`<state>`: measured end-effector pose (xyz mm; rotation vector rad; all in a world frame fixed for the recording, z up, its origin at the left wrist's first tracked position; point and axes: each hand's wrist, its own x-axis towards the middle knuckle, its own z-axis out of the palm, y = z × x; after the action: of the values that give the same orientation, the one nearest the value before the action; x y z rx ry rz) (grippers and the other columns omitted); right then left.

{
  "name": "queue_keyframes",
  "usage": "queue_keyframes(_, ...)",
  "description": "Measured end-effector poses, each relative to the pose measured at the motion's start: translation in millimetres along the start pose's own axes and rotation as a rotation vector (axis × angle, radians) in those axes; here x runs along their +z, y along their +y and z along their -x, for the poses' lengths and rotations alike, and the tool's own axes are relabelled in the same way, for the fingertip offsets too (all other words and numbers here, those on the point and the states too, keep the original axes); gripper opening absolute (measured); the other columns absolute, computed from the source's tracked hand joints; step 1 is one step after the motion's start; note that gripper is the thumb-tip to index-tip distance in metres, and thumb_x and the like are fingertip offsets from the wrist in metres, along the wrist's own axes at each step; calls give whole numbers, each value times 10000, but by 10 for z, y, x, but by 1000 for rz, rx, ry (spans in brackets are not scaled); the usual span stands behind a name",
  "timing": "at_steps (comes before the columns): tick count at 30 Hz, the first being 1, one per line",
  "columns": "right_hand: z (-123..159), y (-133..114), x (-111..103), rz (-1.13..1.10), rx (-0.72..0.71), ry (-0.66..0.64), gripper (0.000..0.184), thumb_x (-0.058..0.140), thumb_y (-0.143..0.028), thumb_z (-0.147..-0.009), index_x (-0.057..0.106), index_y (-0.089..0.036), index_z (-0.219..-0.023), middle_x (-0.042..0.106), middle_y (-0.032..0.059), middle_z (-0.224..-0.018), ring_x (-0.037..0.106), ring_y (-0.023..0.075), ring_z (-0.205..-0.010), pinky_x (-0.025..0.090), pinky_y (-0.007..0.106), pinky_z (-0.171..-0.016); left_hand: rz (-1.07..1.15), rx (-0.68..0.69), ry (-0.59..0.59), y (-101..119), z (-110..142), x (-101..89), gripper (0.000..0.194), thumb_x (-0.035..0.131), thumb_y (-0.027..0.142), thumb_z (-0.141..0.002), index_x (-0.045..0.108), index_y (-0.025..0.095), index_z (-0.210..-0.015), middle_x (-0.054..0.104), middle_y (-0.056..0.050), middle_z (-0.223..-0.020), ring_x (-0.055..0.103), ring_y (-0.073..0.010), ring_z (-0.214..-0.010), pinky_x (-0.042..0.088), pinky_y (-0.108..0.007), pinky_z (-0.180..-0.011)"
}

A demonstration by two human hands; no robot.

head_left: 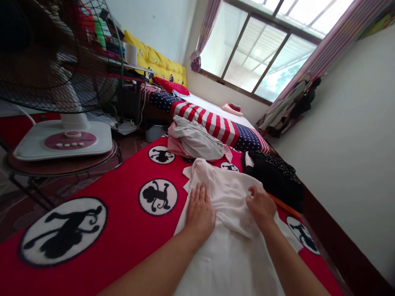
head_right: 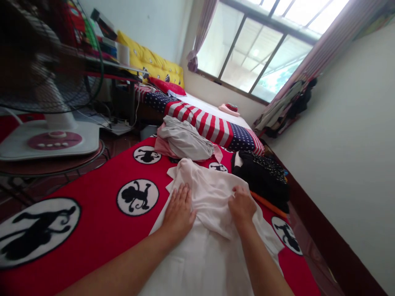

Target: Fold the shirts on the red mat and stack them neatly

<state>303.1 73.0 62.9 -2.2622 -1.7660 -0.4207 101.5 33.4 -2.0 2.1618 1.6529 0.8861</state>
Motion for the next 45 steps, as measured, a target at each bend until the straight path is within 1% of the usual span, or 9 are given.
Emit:
queue_keyframes(4, -188, -614, 39, -255, -330, 78, 259, 505, -331, -831, 626, -175, -998, 658, 100, -1011, 609, 226, -885, 428, 333, -786, 19, 2, -26, 12, 5, -41, 631, 493, 274, -815, 414, 23, -1388, 274, -203, -1523, 139, -316, -1443, 127, -505, -1171)
queue_keyframes(10, -399, -1235, 266, -546, -365, -65, 384, 610, -369, -742, 616, -150, -1057, 629, 124, -1110, 588, 230, -969, 437, 347, -862, 20, -81, 123, 27, 39, -157, 636, 561, 167, -731, 471, 140, -1360, 135, -159, -1576, -3, -365, -1447, 77, -606, -1134)
queue_keyframes(15, -367, -1159, 299, -800, -208, -55, 230, 534, -317, -741, 657, -171, -869, 679, 66, -892, 609, 212, -870, 441, 325, -832, 142, -227, 246, -4, 9, -227, 596, 575, 144, -735, 488, 177, -1323, 179, -154, -1560, 205, -364, -1409, 276, -542, -1092)
queue_keyframes(20, -266, -911, 334, -892, -123, -136, 223, 536, -316, -688, 642, -167, -816, 678, 44, -798, 612, 216, -802, 452, 327, -784, 328, -211, 242, -55, -45, -222, 525, 473, 70, -781, 488, 187, -1293, 560, -123, -1249, 504, -256, -1184, 415, -407, -1013)
queue_keyframes(25, -306, -821, 206, -826, -175, -131, 286, 559, -268, -641, 630, -173, -902, 678, 68, -943, 618, 236, -922, 457, 366, -855, 277, 47, 104, 5, 5, -226, 456, 410, 25, -796, 599, 238, -1152, 615, -62, -1120, 545, -229, -1041, 473, -349, -903)
queue_keyframes(31, -390, -1100, -111, -625, -569, -9, 380, 589, -305, -753, 610, -214, -1121, 594, 84, -1178, 573, 225, -1047, 440, 370, -929, 212, 121, -5, 26, 30, -192, 381, 443, 67, -810, 633, 217, -1104, 637, -77, -1022, 538, -244, -993, 490, -339, -824)
queue_keyframes(36, -499, -1356, -126, -267, -505, -98, 617, 693, -426, -707, 542, -231, -1274, 585, 115, -1216, 541, 298, -1111, 449, 385, -856, 249, 153, -34, 8, 44, -148, 397, 448, 49, -781, 624, 232, -1087, 625, -63, -1036, 545, -233, -1003, 492, -331, -849)
queue_keyframes(42, -640, -1253, -43, -190, -333, -275, 146, 672, -355, -643, 671, -210, -662, 667, 49, -701, 613, 211, -738, 404, 278, -619, 379, -88, 136, 46, 51, -164, 490, 511, 90, -741, 474, 177, -1222, 518, -134, -1232, 518, -257, -1138, 433, -380, -996)
queue_keyframes(45, -639, -1120, -26, -446, -217, -236, 225, 596, -391, -667, 634, -188, -577, 588, 17, -535, 556, 159, -588, 354, 245, -524, 419, -193, 174, 35, 12, -134, 589, 559, 155, -746, 406, 104, -1312, 445, -190, -1356, 390, -302, -1303, 314, -439, -1108)
